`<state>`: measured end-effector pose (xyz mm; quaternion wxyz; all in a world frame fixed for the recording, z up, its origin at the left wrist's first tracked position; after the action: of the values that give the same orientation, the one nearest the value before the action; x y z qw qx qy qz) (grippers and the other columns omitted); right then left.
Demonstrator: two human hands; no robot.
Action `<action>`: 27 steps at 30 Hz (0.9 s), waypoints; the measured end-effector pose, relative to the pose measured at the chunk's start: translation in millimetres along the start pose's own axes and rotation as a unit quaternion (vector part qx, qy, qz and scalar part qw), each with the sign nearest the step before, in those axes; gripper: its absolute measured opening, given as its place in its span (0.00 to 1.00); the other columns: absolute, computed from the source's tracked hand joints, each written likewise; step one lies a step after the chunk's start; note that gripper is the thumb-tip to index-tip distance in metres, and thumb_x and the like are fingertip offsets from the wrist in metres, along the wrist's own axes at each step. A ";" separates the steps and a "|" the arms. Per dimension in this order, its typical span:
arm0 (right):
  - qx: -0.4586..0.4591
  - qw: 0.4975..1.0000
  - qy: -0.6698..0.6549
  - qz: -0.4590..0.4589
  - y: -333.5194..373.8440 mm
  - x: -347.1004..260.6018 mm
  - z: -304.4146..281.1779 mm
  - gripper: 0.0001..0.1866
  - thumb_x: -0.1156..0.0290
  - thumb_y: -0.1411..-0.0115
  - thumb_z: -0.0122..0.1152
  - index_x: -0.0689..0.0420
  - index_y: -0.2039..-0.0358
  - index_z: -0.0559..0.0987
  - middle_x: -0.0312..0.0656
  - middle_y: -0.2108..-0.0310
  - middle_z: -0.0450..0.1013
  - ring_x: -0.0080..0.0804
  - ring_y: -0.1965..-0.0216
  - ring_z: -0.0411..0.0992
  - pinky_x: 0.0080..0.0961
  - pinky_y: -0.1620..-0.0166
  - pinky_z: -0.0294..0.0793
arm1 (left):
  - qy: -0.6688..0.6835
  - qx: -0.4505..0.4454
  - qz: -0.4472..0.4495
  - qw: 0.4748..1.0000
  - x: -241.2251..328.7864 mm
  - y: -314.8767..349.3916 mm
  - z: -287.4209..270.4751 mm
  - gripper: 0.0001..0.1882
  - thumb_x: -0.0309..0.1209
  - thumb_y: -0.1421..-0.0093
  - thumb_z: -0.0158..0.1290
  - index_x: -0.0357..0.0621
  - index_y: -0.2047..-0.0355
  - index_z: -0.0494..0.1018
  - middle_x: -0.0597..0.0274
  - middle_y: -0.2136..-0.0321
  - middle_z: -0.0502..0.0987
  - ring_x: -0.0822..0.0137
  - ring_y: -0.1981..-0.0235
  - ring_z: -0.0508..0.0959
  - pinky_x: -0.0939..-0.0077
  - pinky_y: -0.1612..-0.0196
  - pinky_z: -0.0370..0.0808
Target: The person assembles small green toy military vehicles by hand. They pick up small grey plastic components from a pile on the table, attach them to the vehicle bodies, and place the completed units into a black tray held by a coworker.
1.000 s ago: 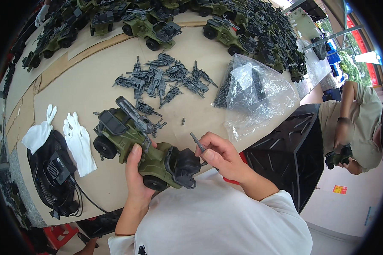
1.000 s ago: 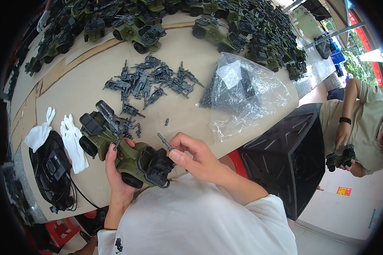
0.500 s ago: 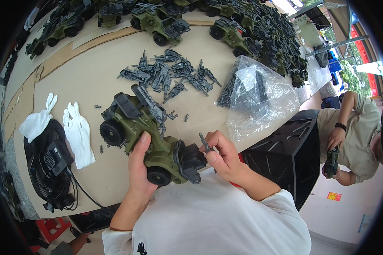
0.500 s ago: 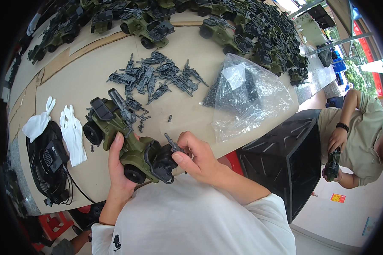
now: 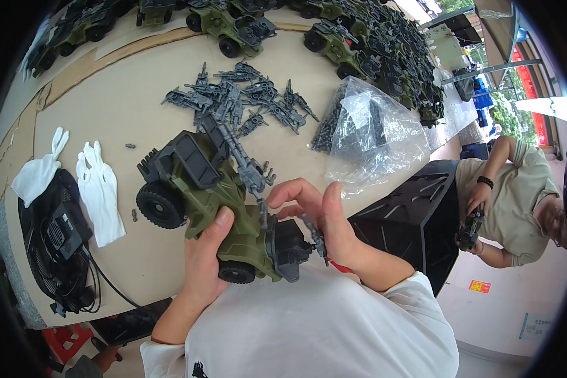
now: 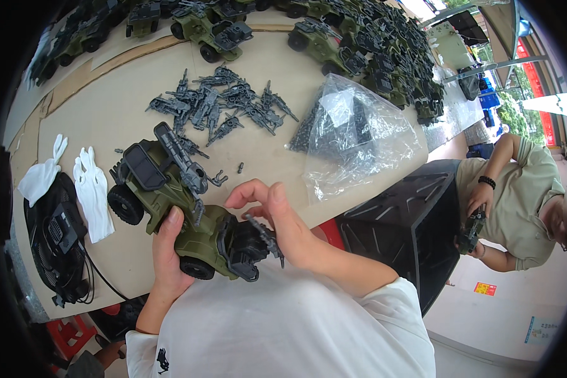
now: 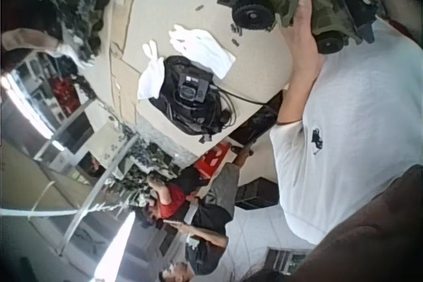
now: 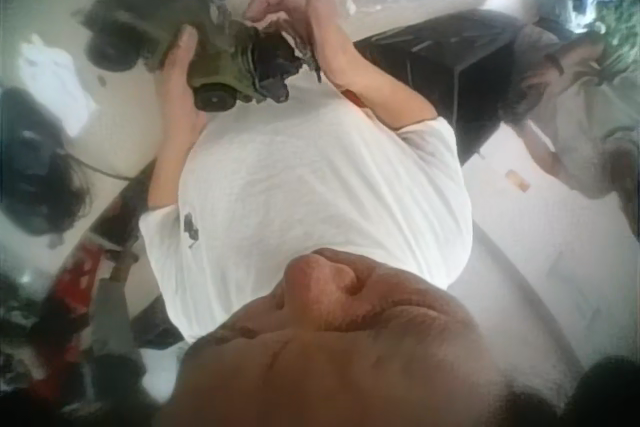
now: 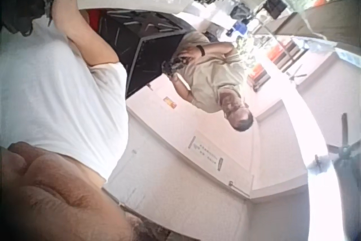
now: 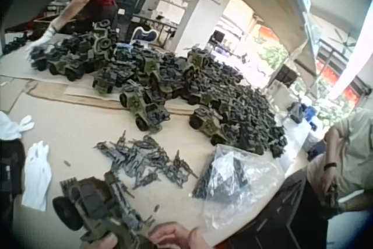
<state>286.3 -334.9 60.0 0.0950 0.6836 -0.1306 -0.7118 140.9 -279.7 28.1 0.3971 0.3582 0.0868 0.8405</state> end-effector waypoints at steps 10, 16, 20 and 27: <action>0.015 0.999 -0.036 0.001 15.3 -2.0 11.7 0.43 0.28 0.36 0.20 0.59 0.56 0.67 0.38 0.57 0.64 0.26 0.58 0.65 0.25 0.51 0.66 | -0.012 -0.042 -0.010 0.999 -0.6 7.4 1.9 0.17 0.30 0.35 0.55 0.38 0.48 0.69 0.61 0.55 0.75 0.70 0.56 0.77 0.74 0.54 0.76; -0.014 0.998 -0.032 -0.048 16.8 -1.6 12.0 0.39 0.33 0.33 0.21 0.59 0.56 0.67 0.39 0.56 0.62 0.27 0.56 0.64 0.29 0.48 0.63 | -0.059 -0.042 -0.006 0.997 -4.8 10.9 -4.5 0.16 0.28 0.35 0.54 0.36 0.49 0.71 0.60 0.53 0.76 0.67 0.54 0.77 0.71 0.49 0.73; -0.024 0.996 -0.029 -0.085 16.3 -3.1 12.2 0.36 0.37 0.31 0.22 0.59 0.55 0.67 0.41 0.55 0.61 0.28 0.54 0.62 0.30 0.47 0.62 | -0.172 -0.040 0.052 0.983 -6.0 14.2 -13.5 0.16 0.24 0.37 0.54 0.43 0.49 0.75 0.58 0.51 0.75 0.61 0.52 0.76 0.67 0.45 0.70; -0.017 0.992 -0.024 -0.119 15.5 3.6 16.6 0.33 0.41 0.29 0.23 0.59 0.55 0.67 0.42 0.55 0.60 0.29 0.53 0.61 0.31 0.46 0.63 | -0.188 -0.027 0.055 0.980 -8.8 18.6 -19.7 0.20 0.20 0.42 0.55 0.47 0.49 0.77 0.54 0.51 0.73 0.56 0.50 0.74 0.64 0.43 0.68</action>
<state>268.9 -349.8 62.0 0.0179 0.6753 -0.0381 -0.7363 120.2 -295.8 17.1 0.3690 0.5031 -0.0316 0.7808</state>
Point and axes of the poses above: each hand's wrist, its own y-axis away from the middle knuckle, its own z-axis out of the palm, x = y × z, the point moved 7 cm from there along -y, towards the middle knuckle
